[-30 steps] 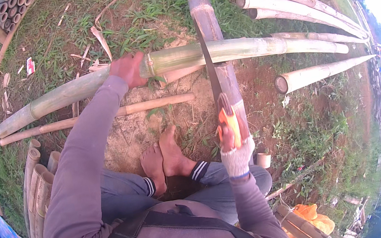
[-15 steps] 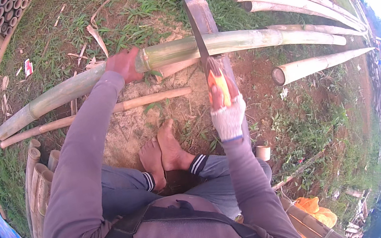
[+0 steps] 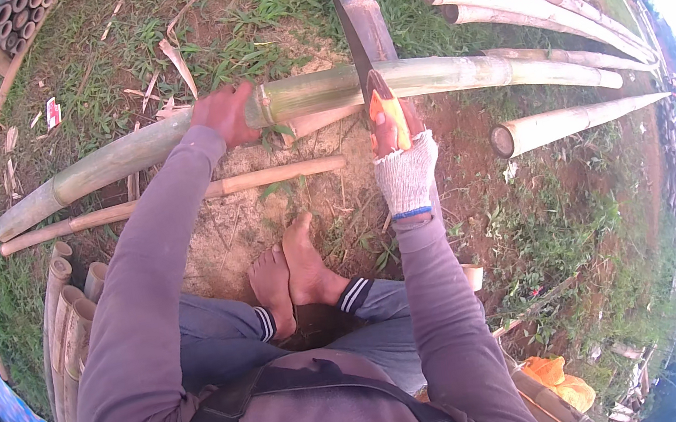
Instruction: The person sits on the ground and uses a hand saw to cut long bamboo poles into shorter sections. They position each pole on a support log, saw through it, and then move the cut pieces aside.
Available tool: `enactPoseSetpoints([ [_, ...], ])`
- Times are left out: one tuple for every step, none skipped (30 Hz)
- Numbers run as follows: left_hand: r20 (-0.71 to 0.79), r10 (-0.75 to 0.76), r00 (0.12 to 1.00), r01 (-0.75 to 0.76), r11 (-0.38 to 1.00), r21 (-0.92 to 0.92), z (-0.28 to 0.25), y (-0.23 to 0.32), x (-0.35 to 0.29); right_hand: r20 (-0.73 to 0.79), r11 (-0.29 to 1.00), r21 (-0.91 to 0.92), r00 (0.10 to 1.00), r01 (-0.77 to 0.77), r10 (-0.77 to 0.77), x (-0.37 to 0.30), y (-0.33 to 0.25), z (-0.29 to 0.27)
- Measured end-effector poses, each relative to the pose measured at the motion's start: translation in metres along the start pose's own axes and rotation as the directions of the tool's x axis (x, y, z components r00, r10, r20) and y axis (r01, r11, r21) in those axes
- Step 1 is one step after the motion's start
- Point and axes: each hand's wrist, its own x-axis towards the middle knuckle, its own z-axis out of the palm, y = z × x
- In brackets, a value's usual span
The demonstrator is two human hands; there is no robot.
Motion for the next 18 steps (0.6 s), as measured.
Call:
enactPoseSetpoints([
  [-0.064, 0.02, 0.998, -0.018, 0.999, 0.028, 0.01, -0.001, -0.006, -0.002, 0.999, -0.035, 1.0, 0.002, -0.002, -0.009, -0.001, -0.004],
  [-0.133, 0.044, 0.99, -0.036, 0.998, 0.057, 0.015, -0.001, -0.007, -0.013, 0.994, -0.101, 0.999, 0.043, -0.045, -0.023, -0.005, -0.009],
  [-0.071, 0.03, 0.997, -0.028, 0.999, 0.022, 0.011, 0.001, -0.001, 0.0, 0.998, -0.04, 0.999, -0.043, 0.043, -0.047, 0.006, -0.03],
  [-0.004, -0.004, 1.0, 0.004, 1.0, 0.007, 0.003, -0.005, 0.001, 0.01, 0.983, 0.114, 0.99, -0.142, 0.142, -0.079, 0.0, -0.037],
  [0.072, -0.026, 0.997, 0.028, 0.999, -0.023, -0.001, -0.007, -0.001, 0.01, 0.99, 0.014, 0.99, -0.139, 0.139, -0.114, 0.0, -0.057],
  [0.098, -0.032, 0.995, 0.035, 0.999, -0.026, -0.003, -0.006, 0.0, 0.057, 0.981, -0.152, 0.99, -0.121, 0.131, -0.14, -0.002, -0.078],
  [0.119, -0.041, 0.992, 0.045, 0.999, -0.03, -0.007, -0.004, 0.002, -0.002, 0.979, -0.066, 0.981, -0.194, 0.194, -0.166, -0.001, -0.089],
  [0.142, -0.042, 0.989, 0.045, 0.999, -0.018, -0.009, -0.007, 0.004, -0.004, 0.985, -0.038, 0.985, -0.17, 0.17, -0.17, 0.002, -0.09],
  [0.109, -0.037, 0.993, 0.039, 0.999, -0.023, -0.005, -0.01, 0.002, -0.003, 0.989, -0.008, 0.989, -0.146, 0.146, -0.172, 0.006, -0.093],
  [0.079, -0.022, 0.997, 0.024, 0.999, -0.025, 0.001, -0.007, 0.001, -0.019, 0.987, 0.055, 0.988, -0.152, 0.153, -0.155, 0.008, -0.083],
  [0.048, -0.009, 0.999, 0.011, 0.999, -0.035, 0.005, -0.004, -0.001, -0.032, 0.981, 0.114, 0.987, -0.154, 0.159, -0.137, 0.008, -0.074],
  [0.058, -0.016, 0.998, 0.018, 0.999, -0.039, 0.006, -0.004, 0.0, -0.041, 0.974, 0.168, 0.986, -0.154, 0.163, -0.117, 0.007, -0.063],
  [0.07, -0.014, 0.997, 0.017, 0.999, -0.043, 0.005, -0.001, -0.001, 0.009, 0.99, -0.142, 1.0, 0.003, -0.002, -0.072, 0.013, -0.05],
  [0.072, 0.0, 0.997, 0.003, 0.999, -0.044, 0.001, 0.005, 0.004, 0.031, 0.982, -0.187, 0.999, -0.002, 0.008, -0.034, -0.001, -0.035],
  [0.072, -0.012, 0.997, 0.014, 0.999, -0.033, -0.004, 0.004, 0.006, 0.065, 0.992, -0.122, 0.998, -0.001, 0.009, -0.006, -0.021, -0.02],
  [0.069, -0.032, 0.997, 0.033, 0.999, -0.02, -0.005, 0.001, 0.007, 0.026, 0.988, 0.021, 0.988, -0.156, 0.155, 0.006, -0.03, -0.011],
  [0.083, -0.044, 0.996, 0.046, 0.999, -0.017, -0.004, 0.0, 0.003, 0.021, 0.995, -0.034, 0.996, -0.09, 0.091, 0.004, -0.03, -0.008],
  [0.089, -0.06, 0.994, 0.06, 0.998, -0.008, -0.004, -0.003, -0.002, 0.019, 0.996, -0.09, 0.999, -0.025, 0.027, 0.0, -0.026, -0.007],
])
